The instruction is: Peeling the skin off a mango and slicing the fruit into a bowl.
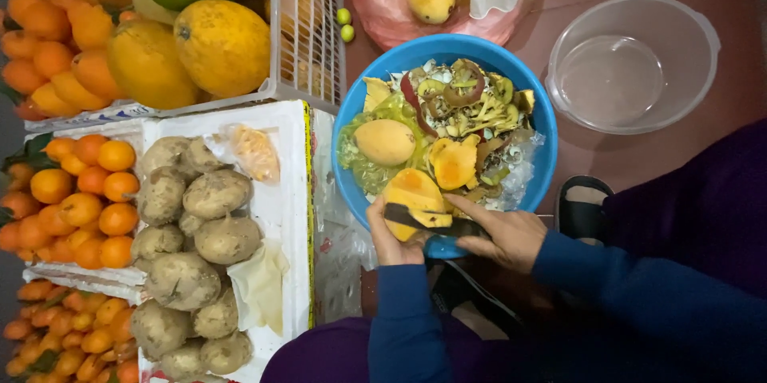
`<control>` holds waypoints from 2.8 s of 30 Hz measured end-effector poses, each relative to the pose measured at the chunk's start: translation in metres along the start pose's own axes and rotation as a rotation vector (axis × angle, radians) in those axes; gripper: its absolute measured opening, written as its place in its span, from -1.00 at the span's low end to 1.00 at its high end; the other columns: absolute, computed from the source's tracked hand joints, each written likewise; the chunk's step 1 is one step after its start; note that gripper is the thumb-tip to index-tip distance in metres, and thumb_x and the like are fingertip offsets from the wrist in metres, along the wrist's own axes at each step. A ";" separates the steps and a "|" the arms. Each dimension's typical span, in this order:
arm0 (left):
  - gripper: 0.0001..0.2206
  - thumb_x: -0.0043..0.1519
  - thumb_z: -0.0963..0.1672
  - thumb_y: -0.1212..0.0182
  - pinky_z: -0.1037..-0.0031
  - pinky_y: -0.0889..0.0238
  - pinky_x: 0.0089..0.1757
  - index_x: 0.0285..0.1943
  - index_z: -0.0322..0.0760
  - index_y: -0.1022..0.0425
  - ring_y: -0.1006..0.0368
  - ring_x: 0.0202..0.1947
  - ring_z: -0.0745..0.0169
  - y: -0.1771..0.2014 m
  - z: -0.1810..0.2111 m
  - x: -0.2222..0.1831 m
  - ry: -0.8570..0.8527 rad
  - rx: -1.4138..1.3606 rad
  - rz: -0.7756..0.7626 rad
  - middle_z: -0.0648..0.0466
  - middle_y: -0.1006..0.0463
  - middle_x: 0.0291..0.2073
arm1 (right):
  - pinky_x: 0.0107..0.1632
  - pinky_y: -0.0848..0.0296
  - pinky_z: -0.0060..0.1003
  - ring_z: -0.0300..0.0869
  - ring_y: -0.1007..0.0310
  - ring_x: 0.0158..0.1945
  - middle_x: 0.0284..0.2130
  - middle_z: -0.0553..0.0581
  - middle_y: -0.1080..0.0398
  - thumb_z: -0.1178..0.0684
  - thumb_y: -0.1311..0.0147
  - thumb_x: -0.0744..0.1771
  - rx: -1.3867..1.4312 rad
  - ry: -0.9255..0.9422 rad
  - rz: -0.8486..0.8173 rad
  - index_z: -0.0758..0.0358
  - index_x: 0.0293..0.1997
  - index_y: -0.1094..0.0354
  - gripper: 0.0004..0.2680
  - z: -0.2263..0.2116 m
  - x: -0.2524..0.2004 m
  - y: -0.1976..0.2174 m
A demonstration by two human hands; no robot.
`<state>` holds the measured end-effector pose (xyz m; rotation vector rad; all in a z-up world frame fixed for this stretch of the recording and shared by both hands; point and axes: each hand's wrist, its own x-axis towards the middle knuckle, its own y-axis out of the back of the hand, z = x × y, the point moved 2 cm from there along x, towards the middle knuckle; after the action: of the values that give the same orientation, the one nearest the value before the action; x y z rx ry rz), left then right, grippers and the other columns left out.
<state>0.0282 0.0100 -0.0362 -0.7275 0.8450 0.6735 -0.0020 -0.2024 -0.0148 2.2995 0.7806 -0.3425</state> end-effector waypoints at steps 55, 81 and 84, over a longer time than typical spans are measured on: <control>-0.37 0.01 0.10 -0.41 -0.26 -0.27 0.08 0.23 -0.23 -0.48 -0.40 0.17 -0.30 -0.035 0.016 -0.043 0.039 -0.200 0.032 -0.20 -0.50 0.15 | 0.21 -0.35 0.12 0.26 -0.41 0.13 0.01 0.35 -0.44 -0.36 0.03 0.32 0.406 -0.218 0.202 -0.33 0.52 -0.03 -0.47 0.003 0.025 0.048; -0.33 0.14 0.05 -0.37 -0.25 -0.28 0.11 0.39 -0.29 -0.32 -0.32 0.24 -0.36 -0.035 0.016 -0.051 0.072 -0.277 -0.047 -0.25 -0.38 0.23 | 0.29 -0.23 0.35 0.47 -0.30 0.26 -0.33 0.59 -0.53 -0.19 0.06 0.36 0.663 -0.048 0.229 -0.09 0.59 0.02 -0.46 0.009 -0.009 0.014; -0.39 0.10 0.04 -0.40 -0.25 -0.35 0.05 0.30 -0.24 -0.38 -0.38 0.15 -0.29 -0.019 0.008 -0.029 0.060 -0.280 -0.007 -0.21 -0.43 0.15 | 0.19 -0.41 0.27 0.33 -0.47 0.16 -0.07 0.47 -0.57 -0.17 -0.14 0.30 0.457 -0.005 0.176 -0.29 0.56 -0.02 -0.41 0.005 -0.013 0.009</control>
<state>0.0315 -0.0011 -0.0025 -1.0057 0.8109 0.7758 -0.0068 -0.2169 -0.0082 2.7684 0.5289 -0.4855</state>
